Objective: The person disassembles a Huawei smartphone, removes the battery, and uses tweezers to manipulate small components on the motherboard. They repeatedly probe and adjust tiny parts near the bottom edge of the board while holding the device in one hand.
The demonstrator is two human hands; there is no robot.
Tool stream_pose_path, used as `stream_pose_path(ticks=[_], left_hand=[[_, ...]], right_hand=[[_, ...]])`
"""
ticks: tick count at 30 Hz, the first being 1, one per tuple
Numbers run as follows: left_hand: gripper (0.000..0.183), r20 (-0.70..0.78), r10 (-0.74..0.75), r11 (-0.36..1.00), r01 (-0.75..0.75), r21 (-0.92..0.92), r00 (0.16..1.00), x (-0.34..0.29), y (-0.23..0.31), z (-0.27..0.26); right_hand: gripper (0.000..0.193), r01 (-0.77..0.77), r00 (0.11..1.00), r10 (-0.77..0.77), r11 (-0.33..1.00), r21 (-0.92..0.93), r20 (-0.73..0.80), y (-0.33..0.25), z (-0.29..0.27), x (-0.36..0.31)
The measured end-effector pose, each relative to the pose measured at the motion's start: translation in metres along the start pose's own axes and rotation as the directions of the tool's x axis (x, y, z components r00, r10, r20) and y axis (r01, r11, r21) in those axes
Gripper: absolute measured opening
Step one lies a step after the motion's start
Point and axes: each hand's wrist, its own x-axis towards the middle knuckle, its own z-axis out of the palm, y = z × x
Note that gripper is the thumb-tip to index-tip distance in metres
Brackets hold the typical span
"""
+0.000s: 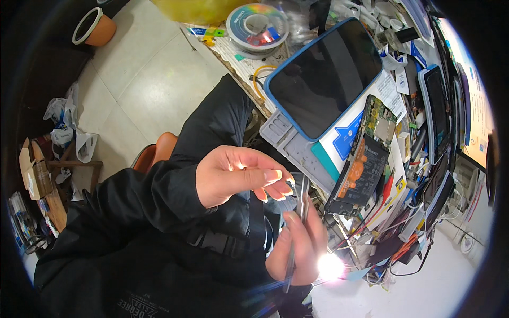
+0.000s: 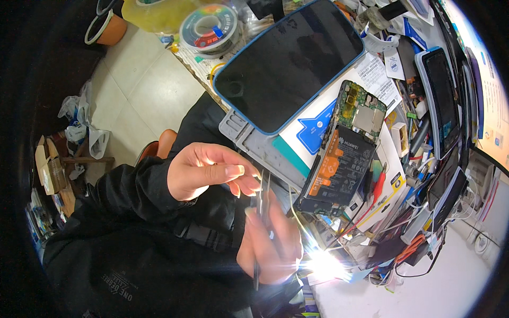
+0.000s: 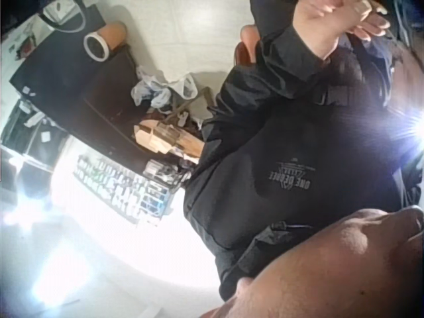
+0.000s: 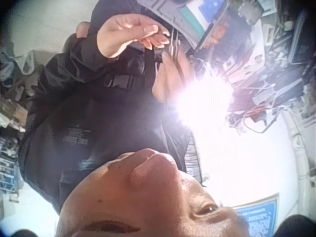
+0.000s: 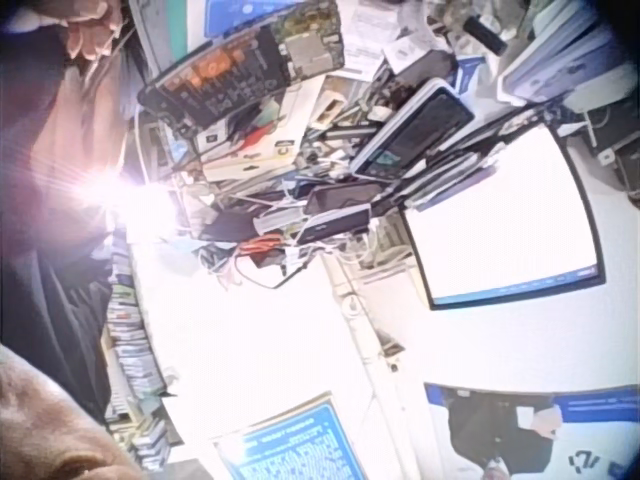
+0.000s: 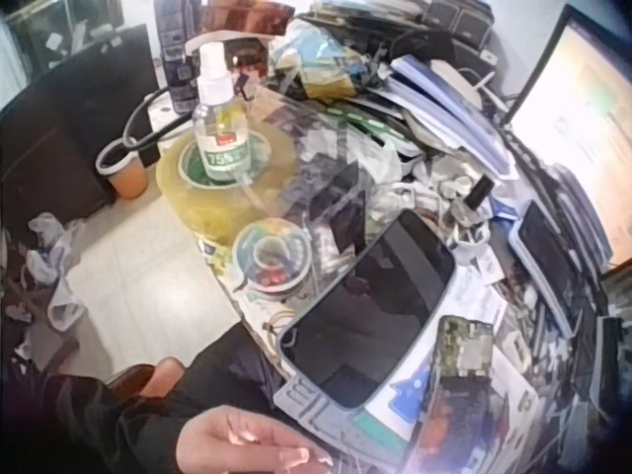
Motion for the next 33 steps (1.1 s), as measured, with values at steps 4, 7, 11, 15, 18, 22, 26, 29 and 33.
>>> stream_pose_path(ticks=[4, 7, 11, 15, 18, 22, 26, 29, 33], left_hand=[[0.022, -0.076, 0.012, 1.0, -0.012, 0.006, 0.997, -0.002, -0.001, -0.001], [0.015, -0.089, -0.015, 0.994, 0.025, 0.111, 0.996, -0.004, 0.001, -0.006], [0.012, -0.056, 0.072, 0.986, -0.063, 0.153, 0.996, -0.007, 0.002, -0.012], [0.013, -0.097, 0.105, 0.992, -0.098, 0.074, 0.99, -0.009, -0.001, -0.014], [0.014, -0.092, 0.107, 0.993, -0.102, 0.057, 0.99, -0.01, -0.002, -0.015], [0.014, -0.094, 0.088, 0.994, -0.081, 0.071, 0.992, -0.014, 0.002, -0.013], [0.022, -0.056, 0.107, 0.994, -0.107, 0.015, 0.993, -0.02, 0.011, -0.002], [0.029, 0.009, 0.097, 0.987, -0.095, -0.133, 0.995, -0.023, 0.018, 0.012], [0.033, 0.093, 0.089, 0.983, -0.073, -0.168, 0.992, -0.027, 0.026, 0.03]], right_hand=[[0.032, -0.058, 0.997, 0.066, 0.981, 0.187, -0.034, -0.001, -0.008, 0.004], [0.031, -0.02, 0.996, 0.021, 1.0, 0.004, -0.092, 0.002, -0.006, 0.013], [0.033, 0.041, 0.983, -0.059, 0.994, -0.099, -0.176, 0.005, 0.003, 0.026], [0.033, 0.028, 0.989, -0.044, 0.993, -0.113, -0.143, 0.002, 0.004, 0.033], [0.031, 0.041, 0.987, -0.061, 0.991, -0.131, -0.148, 0.002, 0.005, 0.035], [0.019, 0.032, 0.979, -0.043, 0.998, -0.057, -0.199, -0.003, 0.003, 0.028], [0.027, -0.029, 0.95, 0.07, 0.99, 0.138, -0.303, -0.013, -0.003, 0.012], [0.046, -0.147, 0.862, 0.371, 0.834, 0.531, -0.344, -0.013, 0.001, 0.0], [0.05, -0.308, 0.767, 0.618, 0.591, 0.745, -0.172, -0.015, -0.002, -0.01]])
